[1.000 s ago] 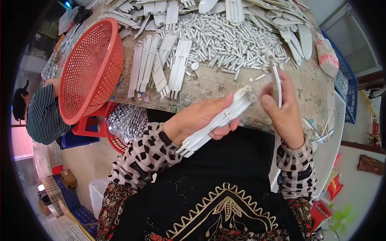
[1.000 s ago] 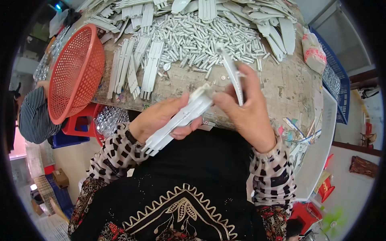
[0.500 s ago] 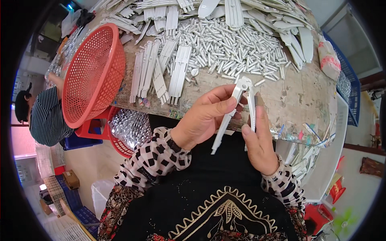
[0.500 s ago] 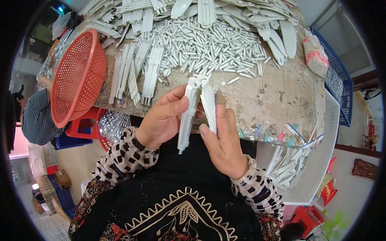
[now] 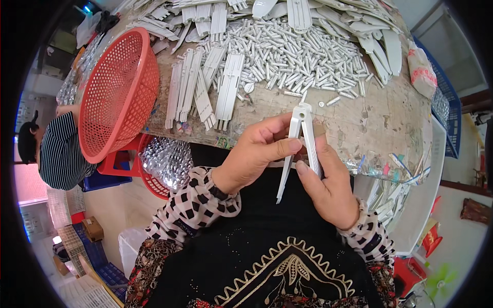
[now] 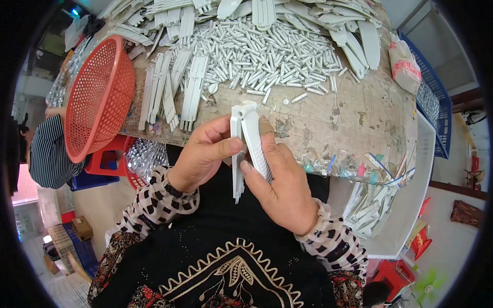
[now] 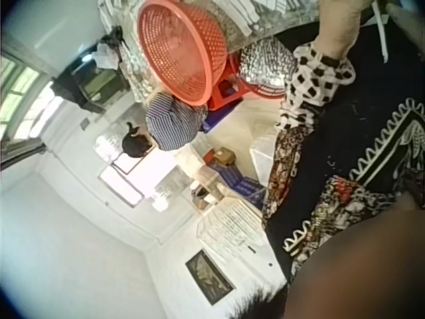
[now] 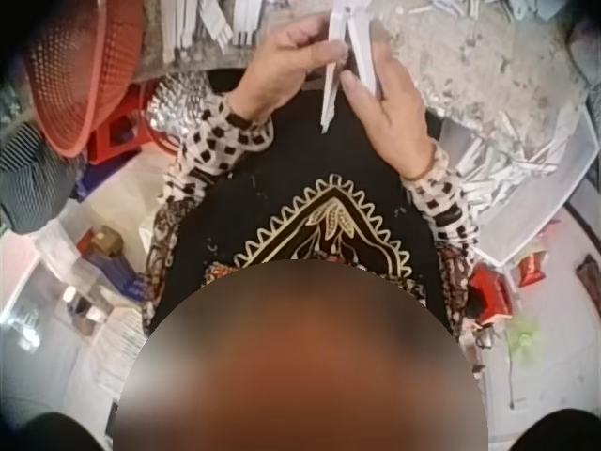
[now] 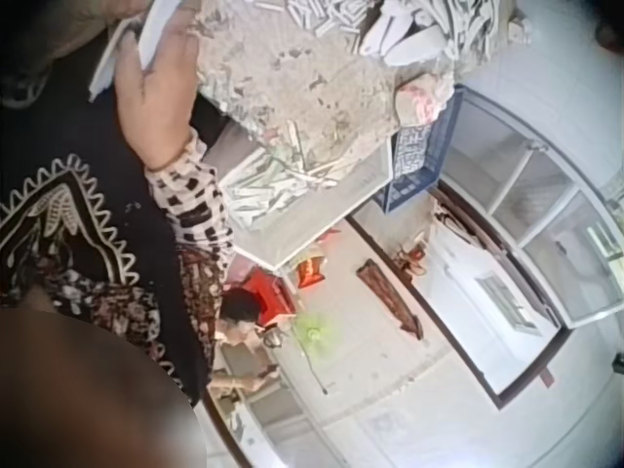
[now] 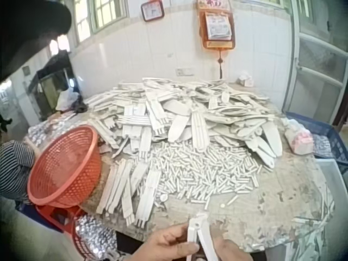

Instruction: Sorting and packaging white plastic components into bundles at a workshop table.

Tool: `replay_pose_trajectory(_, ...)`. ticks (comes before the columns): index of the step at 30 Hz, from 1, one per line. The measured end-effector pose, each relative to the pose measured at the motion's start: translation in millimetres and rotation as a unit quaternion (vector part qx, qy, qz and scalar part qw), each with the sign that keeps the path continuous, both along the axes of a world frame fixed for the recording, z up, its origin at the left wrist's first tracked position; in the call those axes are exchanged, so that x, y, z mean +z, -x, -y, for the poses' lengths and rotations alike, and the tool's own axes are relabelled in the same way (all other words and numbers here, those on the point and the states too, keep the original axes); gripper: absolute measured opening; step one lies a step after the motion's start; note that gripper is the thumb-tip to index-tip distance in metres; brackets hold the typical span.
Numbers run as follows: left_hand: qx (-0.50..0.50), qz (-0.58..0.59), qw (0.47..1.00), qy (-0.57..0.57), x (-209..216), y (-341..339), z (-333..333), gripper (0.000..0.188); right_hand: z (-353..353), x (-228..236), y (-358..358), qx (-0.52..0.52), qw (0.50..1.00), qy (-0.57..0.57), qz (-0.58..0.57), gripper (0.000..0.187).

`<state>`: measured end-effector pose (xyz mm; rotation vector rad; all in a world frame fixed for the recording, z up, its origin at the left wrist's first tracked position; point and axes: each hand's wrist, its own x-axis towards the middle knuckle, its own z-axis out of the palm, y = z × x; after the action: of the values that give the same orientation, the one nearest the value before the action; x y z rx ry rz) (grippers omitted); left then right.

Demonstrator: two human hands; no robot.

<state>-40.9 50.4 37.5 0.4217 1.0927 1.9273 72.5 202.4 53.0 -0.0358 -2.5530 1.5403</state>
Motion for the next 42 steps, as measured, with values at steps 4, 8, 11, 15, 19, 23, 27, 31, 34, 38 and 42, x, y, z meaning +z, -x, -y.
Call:
replay_pose_trajectory(4,-0.031,0.001,0.999,0.012,7,-2,0,0.051,2,7,-5,-0.016,0.997,-0.065,0.041,0.063)
replay_pose_trajectory(8,0.035,-0.101,0.992,0.065,13,-16,-7,0.039,14,3,-2,-0.047,0.994,-0.094,0.041,0.068)
replay_pose_trajectory(11,0.082,-0.181,0.975,0.100,17,-20,-12,0.025,18,1,-2,-0.040,0.987,-0.150,0.030,0.074)
replay_pose_trajectory(15,0.025,-0.287,0.943,0.168,28,0,-6,0.025,-7,22,0,-0.056,0.990,-0.121,-0.040,0.061)
replay_pose_trajectory(19,-0.152,-0.388,0.894,0.163,39,-2,-11,0.025,-50,35,4,0.039,0.981,-0.123,-0.147,0.032)
replay_pose_trajectory(23,-0.215,-0.334,0.898,0.192,27,-5,-9,0.027,-50,31,-5,0.059,0.997,-0.012,-0.041,0.017)
replay_pose_trajectory(27,-0.187,-0.360,0.899,0.168,-1,-10,1,0.034,-46,21,-7,0.021,0.999,-0.029,-0.040,0.013)
replay_pose_trajectory(31,-0.199,-0.324,0.895,0.231,0,-6,8,0.038,-44,12,8,0.035,0.999,0.008,-0.006,0.012)
replay_pose_trajectory(34,-0.119,-0.329,0.903,0.251,-16,-6,18,0.037,-55,-13,36,0.042,0.997,0.055,0.021,0.011)
replay_pose_trajectory(38,-0.057,-0.349,0.880,0.318,-13,7,25,0.035,-65,-35,82,0.035,0.948,-0.297,-0.111,0.018)
replay_pose_trajectory(42,-0.047,-0.411,0.836,0.360,-17,17,28,0.034,-62,-38,109,0.087,0.867,-0.467,-0.147,0.022)
